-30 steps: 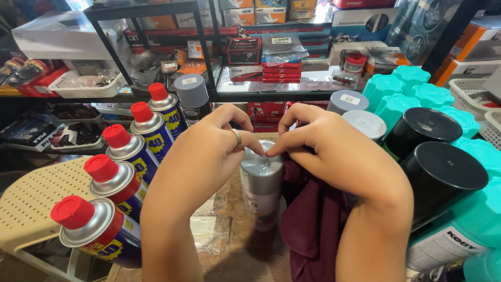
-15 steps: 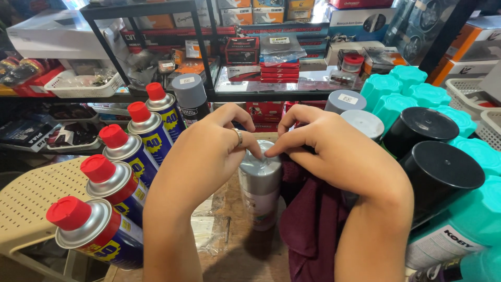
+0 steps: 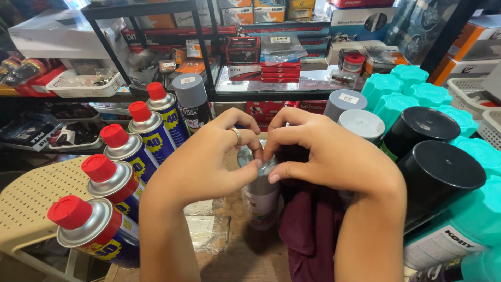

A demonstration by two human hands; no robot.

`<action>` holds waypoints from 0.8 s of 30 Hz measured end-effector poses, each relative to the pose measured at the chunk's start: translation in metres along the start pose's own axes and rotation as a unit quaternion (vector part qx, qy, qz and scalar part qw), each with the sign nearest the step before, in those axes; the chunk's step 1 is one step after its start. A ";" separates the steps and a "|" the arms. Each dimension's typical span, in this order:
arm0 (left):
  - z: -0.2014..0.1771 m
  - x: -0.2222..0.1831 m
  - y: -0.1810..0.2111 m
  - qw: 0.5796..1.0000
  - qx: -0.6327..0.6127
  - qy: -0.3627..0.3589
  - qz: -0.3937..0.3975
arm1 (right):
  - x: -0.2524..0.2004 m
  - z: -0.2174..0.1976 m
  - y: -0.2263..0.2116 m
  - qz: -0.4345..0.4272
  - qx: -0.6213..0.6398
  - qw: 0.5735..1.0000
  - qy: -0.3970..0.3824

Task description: Cleaning spray paint cans by wiping them with a cloth and removing plastic seals.

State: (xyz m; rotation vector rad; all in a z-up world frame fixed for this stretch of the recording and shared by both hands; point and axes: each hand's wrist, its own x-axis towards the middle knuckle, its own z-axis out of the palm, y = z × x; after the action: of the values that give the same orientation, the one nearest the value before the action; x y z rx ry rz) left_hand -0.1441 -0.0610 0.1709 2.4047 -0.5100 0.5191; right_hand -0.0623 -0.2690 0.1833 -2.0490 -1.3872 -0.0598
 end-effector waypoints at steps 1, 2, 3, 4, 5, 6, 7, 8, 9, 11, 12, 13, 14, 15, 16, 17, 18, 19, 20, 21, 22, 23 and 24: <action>0.000 0.000 -0.002 1.000 0.000 0.000 0.000 | 0.001 0.000 0.000 0.000 0.000 1.000 0.000; -0.001 0.001 -0.003 1.000 -0.010 -0.005 0.007 | 0.002 0.001 0.001 -0.004 0.013 1.000 0.000; -0.001 0.001 -0.005 1.000 -0.020 -0.010 0.014 | 0.003 0.001 0.001 -0.009 0.026 1.000 0.001; -0.002 0.001 -0.004 1.000 -0.020 -0.010 0.014 | 0.003 0.002 0.003 -0.009 0.026 1.000 0.001; -0.002 0.000 -0.004 0.999 -0.027 -0.003 0.021 | 0.003 0.002 0.004 -0.009 0.017 1.000 0.005; -0.003 -0.001 -0.004 0.999 -0.035 0.004 0.028 | 0.003 0.003 0.005 -0.009 0.008 1.000 0.009; -0.003 -0.001 -0.004 0.999 -0.034 0.005 0.028 | 0.003 0.002 0.004 -0.009 0.009 1.000 0.008; -0.003 -0.001 -0.005 0.999 -0.034 0.005 0.029 | 0.003 0.002 0.004 -0.007 0.003 1.000 0.000; -0.003 -0.001 -0.005 0.999 -0.035 0.005 0.031 | 0.003 0.002 0.003 -0.004 -0.002 1.000 -0.007; -0.004 -0.001 -0.006 0.999 -0.032 0.001 0.032 | 0.003 0.001 0.002 0.001 0.001 1.000 -0.014; -0.004 -0.001 -0.006 0.999 -0.029 -0.002 0.034 | 0.003 0.001 0.002 0.005 0.003 1.000 -0.021; -0.004 -0.001 -0.005 0.999 -0.029 -0.002 0.033 | 0.003 0.001 0.002 0.005 0.003 1.000 -0.022; -0.005 -0.001 -0.005 0.999 -0.030 -0.003 0.031 | 0.003 0.000 0.002 -0.004 0.003 1.000 -0.023; -0.006 -0.001 -0.004 0.999 -0.031 -0.005 0.028 | 0.003 0.000 0.002 -0.013 0.002 1.000 -0.025; -0.006 -0.001 -0.004 0.999 -0.031 -0.004 0.028 | 0.003 0.000 0.002 -0.013 0.001 1.000 -0.026; -0.006 -0.001 -0.004 0.999 -0.029 -0.005 0.028 | 0.003 -0.001 0.003 -0.022 -0.003 0.999 -0.030; -0.007 -0.002 -0.004 0.999 -0.027 -0.005 0.028 | 0.003 0.000 0.004 -0.030 -0.007 0.999 -0.034; -0.007 -0.002 -0.005 0.999 -0.027 -0.005 0.027 | 0.003 0.000 0.004 -0.030 -0.007 0.999 -0.035; -0.007 -0.002 -0.005 0.999 -0.026 -0.007 0.029 | 0.003 0.001 0.005 -0.022 -0.007 0.999 -0.034; -0.007 -0.002 -0.005 0.999 -0.026 -0.009 0.032 | 0.003 0.002 0.005 -0.013 -0.009 0.999 -0.034; -0.008 -0.003 -0.006 0.999 -0.026 -0.009 0.032 | 0.004 0.002 0.005 -0.013 -0.009 0.999 -0.034; -0.009 -0.003 -0.007 0.999 -0.022 -0.009 0.034 | 0.004 0.002 0.005 -0.006 -0.007 0.999 -0.037; -0.010 -0.004 -0.008 0.999 -0.018 -0.010 0.037 | 0.004 0.003 0.005 0.000 -0.006 0.999 -0.040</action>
State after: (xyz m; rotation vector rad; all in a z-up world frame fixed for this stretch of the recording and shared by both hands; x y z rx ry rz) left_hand -0.1461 -0.0477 0.1723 2.3663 -0.6123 0.5148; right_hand -0.0571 -0.2655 0.1802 -2.0823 -1.4378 0.0134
